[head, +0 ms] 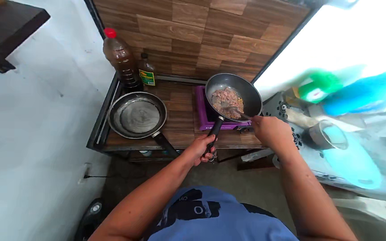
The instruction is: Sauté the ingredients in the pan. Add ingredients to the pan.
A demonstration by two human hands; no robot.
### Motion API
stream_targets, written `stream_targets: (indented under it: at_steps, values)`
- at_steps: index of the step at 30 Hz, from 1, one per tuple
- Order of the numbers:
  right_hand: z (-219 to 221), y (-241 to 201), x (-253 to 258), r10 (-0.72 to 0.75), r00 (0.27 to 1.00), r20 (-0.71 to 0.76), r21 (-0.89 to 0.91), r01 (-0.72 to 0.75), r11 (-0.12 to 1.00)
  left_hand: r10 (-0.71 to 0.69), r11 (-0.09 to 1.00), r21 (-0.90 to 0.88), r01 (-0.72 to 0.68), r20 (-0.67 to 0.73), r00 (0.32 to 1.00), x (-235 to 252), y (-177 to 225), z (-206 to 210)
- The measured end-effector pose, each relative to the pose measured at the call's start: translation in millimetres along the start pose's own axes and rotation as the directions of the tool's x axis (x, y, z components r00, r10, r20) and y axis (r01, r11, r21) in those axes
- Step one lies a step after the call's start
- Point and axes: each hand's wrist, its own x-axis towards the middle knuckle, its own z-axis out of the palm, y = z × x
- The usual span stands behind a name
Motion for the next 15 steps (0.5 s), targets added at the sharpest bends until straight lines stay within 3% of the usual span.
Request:
stream_targets:
  at_steps: [4, 10, 15]
  values:
    - [21, -21, 45, 0.028, 0.998, -0.053, 0.031, -0.026, 0.999, 0.003, 1.000, -0.014, -0.002, 0.011, 1.000, 1, 0, 0]
    - [-20, -22, 1, -0.042, 0.998, 0.045, -0.103, 0.047, 0.994, 0.003, 1.000, -0.011, -0.003, 0.032, 0.999, 0, 0, -3]
    - [10, -36, 45, 0.013, 0.999, -0.034, -0.078, -0.016, 0.997, -0.012, 1.000, -0.018, 0.013, 0.031, 0.999, -1, 0, -4]
